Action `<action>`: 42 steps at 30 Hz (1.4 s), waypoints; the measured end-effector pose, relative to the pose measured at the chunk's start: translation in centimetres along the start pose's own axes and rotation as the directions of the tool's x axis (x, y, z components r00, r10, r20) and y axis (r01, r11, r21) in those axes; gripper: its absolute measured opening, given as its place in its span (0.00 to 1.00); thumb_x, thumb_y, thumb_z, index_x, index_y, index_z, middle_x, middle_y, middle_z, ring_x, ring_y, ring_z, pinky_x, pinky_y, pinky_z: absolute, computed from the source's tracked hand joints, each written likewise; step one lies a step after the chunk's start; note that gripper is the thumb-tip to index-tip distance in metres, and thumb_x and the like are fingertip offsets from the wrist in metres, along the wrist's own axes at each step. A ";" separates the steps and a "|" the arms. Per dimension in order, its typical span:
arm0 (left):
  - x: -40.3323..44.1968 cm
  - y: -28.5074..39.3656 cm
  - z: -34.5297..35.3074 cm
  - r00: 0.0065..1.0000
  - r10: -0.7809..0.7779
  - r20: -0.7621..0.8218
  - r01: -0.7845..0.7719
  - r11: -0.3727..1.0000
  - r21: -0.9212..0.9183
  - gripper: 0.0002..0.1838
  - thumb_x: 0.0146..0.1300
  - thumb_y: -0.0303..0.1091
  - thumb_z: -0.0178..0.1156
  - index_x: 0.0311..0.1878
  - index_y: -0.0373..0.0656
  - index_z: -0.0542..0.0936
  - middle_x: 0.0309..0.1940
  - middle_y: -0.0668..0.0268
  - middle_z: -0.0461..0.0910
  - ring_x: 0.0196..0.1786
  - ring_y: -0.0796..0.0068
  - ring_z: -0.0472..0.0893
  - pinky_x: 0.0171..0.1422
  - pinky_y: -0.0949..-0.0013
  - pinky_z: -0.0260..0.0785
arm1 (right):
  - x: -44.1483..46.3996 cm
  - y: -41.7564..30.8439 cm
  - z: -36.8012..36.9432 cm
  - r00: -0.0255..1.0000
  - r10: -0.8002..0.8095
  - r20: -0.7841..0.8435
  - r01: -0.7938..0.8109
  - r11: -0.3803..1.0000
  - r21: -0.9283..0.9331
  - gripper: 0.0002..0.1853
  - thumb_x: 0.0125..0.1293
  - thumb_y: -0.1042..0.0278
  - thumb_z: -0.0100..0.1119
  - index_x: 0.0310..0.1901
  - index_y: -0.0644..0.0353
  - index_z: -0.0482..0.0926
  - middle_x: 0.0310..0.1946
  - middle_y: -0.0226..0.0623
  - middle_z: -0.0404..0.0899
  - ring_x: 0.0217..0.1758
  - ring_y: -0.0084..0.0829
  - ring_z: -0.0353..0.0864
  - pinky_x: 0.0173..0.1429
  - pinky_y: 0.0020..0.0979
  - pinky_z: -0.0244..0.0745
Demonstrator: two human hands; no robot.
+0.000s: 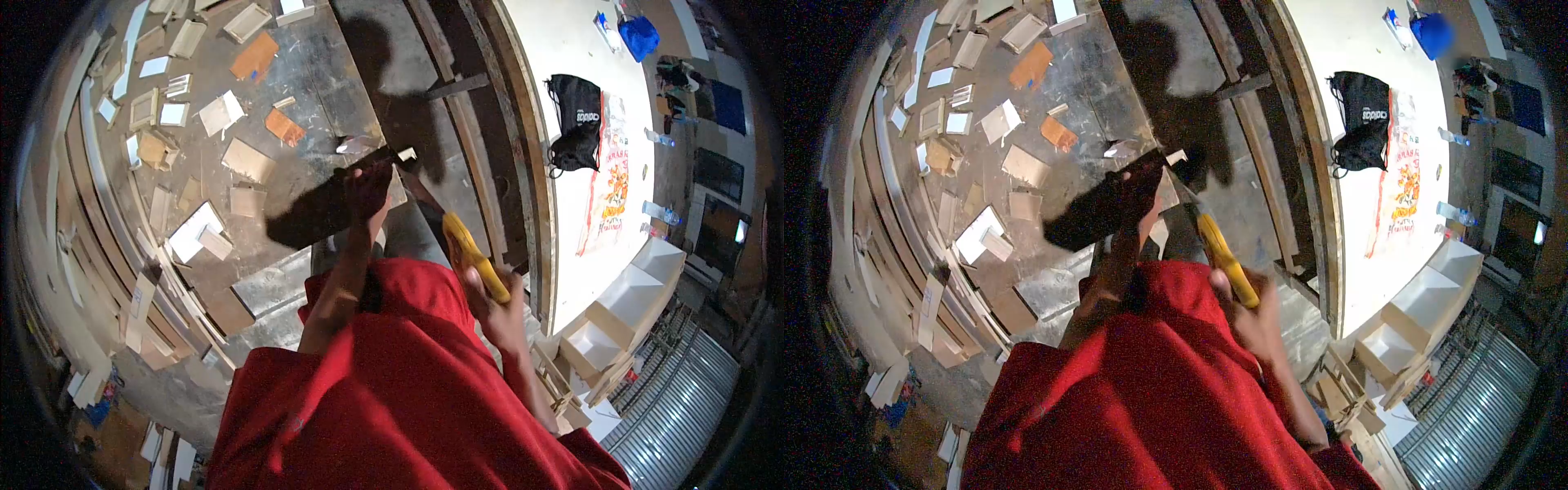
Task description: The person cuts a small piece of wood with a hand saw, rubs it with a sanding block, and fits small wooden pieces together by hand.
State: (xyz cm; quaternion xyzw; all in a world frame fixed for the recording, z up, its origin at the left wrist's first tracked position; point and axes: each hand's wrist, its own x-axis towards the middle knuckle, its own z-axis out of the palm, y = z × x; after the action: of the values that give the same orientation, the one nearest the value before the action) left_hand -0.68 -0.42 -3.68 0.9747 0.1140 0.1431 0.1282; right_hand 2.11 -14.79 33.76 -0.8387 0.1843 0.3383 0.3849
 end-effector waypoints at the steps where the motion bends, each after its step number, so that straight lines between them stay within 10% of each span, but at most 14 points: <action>1: 0.6 0.5 -1.1 0.990 -0.059 -0.126 0.056 0.998 -0.025 0.27 0.52 0.31 0.63 0.60 0.55 0.77 0.54 0.66 0.77 0.56 0.56 0.73 0.59 0.47 0.65 | 0.3 0.2 -0.2 1.000 -0.012 0.009 0.012 1.000 0.000 0.36 0.64 0.46 0.67 0.55 0.76 0.72 0.47 0.48 0.80 0.48 0.31 0.80 0.54 0.32 0.75; 11: 1.6 0.7 -3.3 0.979 -0.090 -0.185 0.089 0.996 -0.013 0.24 0.55 0.29 0.62 0.58 0.54 0.78 0.49 0.67 0.79 0.50 0.59 0.75 0.56 0.51 0.66 | -0.2 -1.1 -1.2 0.990 -0.036 0.140 0.023 0.995 0.093 0.27 0.65 0.48 0.68 0.42 0.73 0.80 0.32 0.36 0.82 0.38 0.25 0.79 0.46 0.29 0.75; 14: 1.4 0.9 -4.3 0.986 -0.067 -0.151 0.069 0.998 0.006 0.23 0.56 0.28 0.62 0.57 0.53 0.79 0.48 0.70 0.80 0.48 0.60 0.77 0.55 0.53 0.67 | 1.0 1.7 1.2 0.985 -0.037 -0.168 0.026 0.998 -0.065 0.28 0.65 0.49 0.67 0.46 0.74 0.79 0.38 0.42 0.83 0.43 0.27 0.79 0.52 0.31 0.73; 19: 1.9 0.7 -2.4 0.985 -0.150 -0.081 0.135 0.976 -0.170 0.23 0.54 0.29 0.62 0.56 0.54 0.80 0.54 0.67 0.79 0.53 0.61 0.76 0.59 0.51 0.66 | -0.7 -1.4 -1.0 0.987 -0.103 0.126 0.095 0.993 0.073 0.26 0.68 0.48 0.64 0.44 0.71 0.81 0.30 0.33 0.80 0.38 0.24 0.76 0.49 0.28 0.73; 25: 0.0 0.0 0.6 0.986 -0.114 -0.118 0.099 0.987 -0.127 0.27 0.56 0.33 0.61 0.62 0.55 0.75 0.59 0.68 0.76 0.56 0.65 0.75 0.62 0.49 0.65 | 1.1 0.8 0.6 0.980 -0.193 0.044 0.198 0.963 -0.185 0.23 0.70 0.51 0.61 0.43 0.70 0.81 0.27 0.26 0.75 0.35 0.20 0.73 0.43 0.26 0.71; 26: -0.5 -0.3 1.7 0.989 0.149 -0.003 -0.122 0.818 0.562 0.28 0.55 0.33 0.63 0.62 0.54 0.75 0.59 0.68 0.76 0.56 0.64 0.75 0.62 0.49 0.65 | 0.3 0.0 -0.2 0.985 -0.136 0.104 0.143 0.987 -0.067 0.24 0.70 0.50 0.62 0.44 0.71 0.80 0.29 0.27 0.76 0.37 0.20 0.73 0.45 0.26 0.71; 28: 1.3 -0.7 -0.2 0.939 0.243 0.244 -0.292 0.184 0.938 0.29 0.53 0.33 0.64 0.63 0.53 0.75 0.59 0.68 0.76 0.56 0.64 0.75 0.63 0.48 0.65 | -0.4 -1.4 -1.1 0.980 -0.107 0.169 0.095 0.992 0.080 0.26 0.68 0.49 0.65 0.46 0.72 0.79 0.33 0.30 0.78 0.39 0.22 0.74 0.47 0.26 0.71; 29: 1.4 0.1 -2.0 0.985 0.171 0.014 -0.134 0.716 0.685 0.28 0.54 0.32 0.64 0.62 0.52 0.75 0.57 0.66 0.77 0.57 0.64 0.75 0.64 0.50 0.65 | -0.1 -1.3 -0.6 0.979 -0.095 0.180 0.083 0.994 0.075 0.26 0.68 0.49 0.65 0.46 0.72 0.79 0.33 0.30 0.78 0.39 0.22 0.74 0.47 0.26 0.71; 31: 0.9 1.1 -3.1 0.991 -0.026 -0.134 0.048 0.986 0.158 0.27 0.55 0.32 0.63 0.62 0.51 0.75 0.56 0.65 0.77 0.58 0.64 0.75 0.65 0.51 0.65 | 0.5 -0.7 1.1 0.993 -0.109 -0.039 0.107 0.992 -0.060 0.25 0.68 0.50 0.65 0.46 0.72 0.79 0.32 0.30 0.78 0.38 0.21 0.74 0.47 0.26 0.71; 35: 0.3 1.1 1.0 0.982 -0.144 -0.121 0.128 0.983 -0.128 0.29 0.59 0.37 0.59 0.67 0.56 0.72 0.62 0.65 0.72 0.64 0.56 0.70 0.67 0.47 0.63 | 0.5 -2.5 -0.2 0.983 -0.056 0.174 0.087 0.980 -0.179 0.24 0.68 0.50 0.65 0.43 0.70 0.81 0.30 0.31 0.80 0.37 0.22 0.75 0.46 0.26 0.73; 37: -0.2 0.9 1.4 0.949 -0.134 -0.287 0.161 0.984 0.072 0.31 0.57 0.35 0.61 0.67 0.55 0.73 0.62 0.63 0.71 0.64 0.49 0.69 0.68 0.45 0.62 | -0.4 -1.9 -1.0 0.981 -0.125 0.150 0.119 0.992 0.046 0.25 0.68 0.50 0.65 0.44 0.70 0.80 0.32 0.33 0.80 0.41 0.23 0.77 0.49 0.27 0.73; 39: -2.9 0.6 2.0 0.980 -0.153 -0.131 0.152 0.988 -0.019 0.27 0.58 0.35 0.61 0.64 0.50 0.74 0.60 0.57 0.73 0.63 0.51 0.71 0.67 0.47 0.64 | -0.3 -0.3 0.3 0.999 0.007 -0.054 -0.008 1.000 -0.022 0.26 0.68 0.49 0.65 0.46 0.72 0.79 0.34 0.35 0.80 0.42 0.23 0.76 0.49 0.27 0.72; 42: -0.8 0.2 0.9 0.989 -0.140 0.043 0.147 0.951 -0.273 0.24 0.60 0.35 0.62 0.61 0.43 0.76 0.58 0.49 0.75 0.61 0.53 0.74 0.65 0.52 0.66 | 1.1 -1.8 1.7 0.989 -0.109 0.099 0.121 0.985 -0.121 0.26 0.69 0.49 0.64 0.45 0.73 0.78 0.33 0.35 0.78 0.36 0.23 0.72 0.44 0.30 0.72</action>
State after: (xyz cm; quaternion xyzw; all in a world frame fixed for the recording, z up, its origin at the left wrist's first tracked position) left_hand -1.09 -1.00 -4.66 0.9382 0.1620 0.1364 0.2736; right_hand 3.15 -12.40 33.14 -0.8541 0.0957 0.3651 0.3578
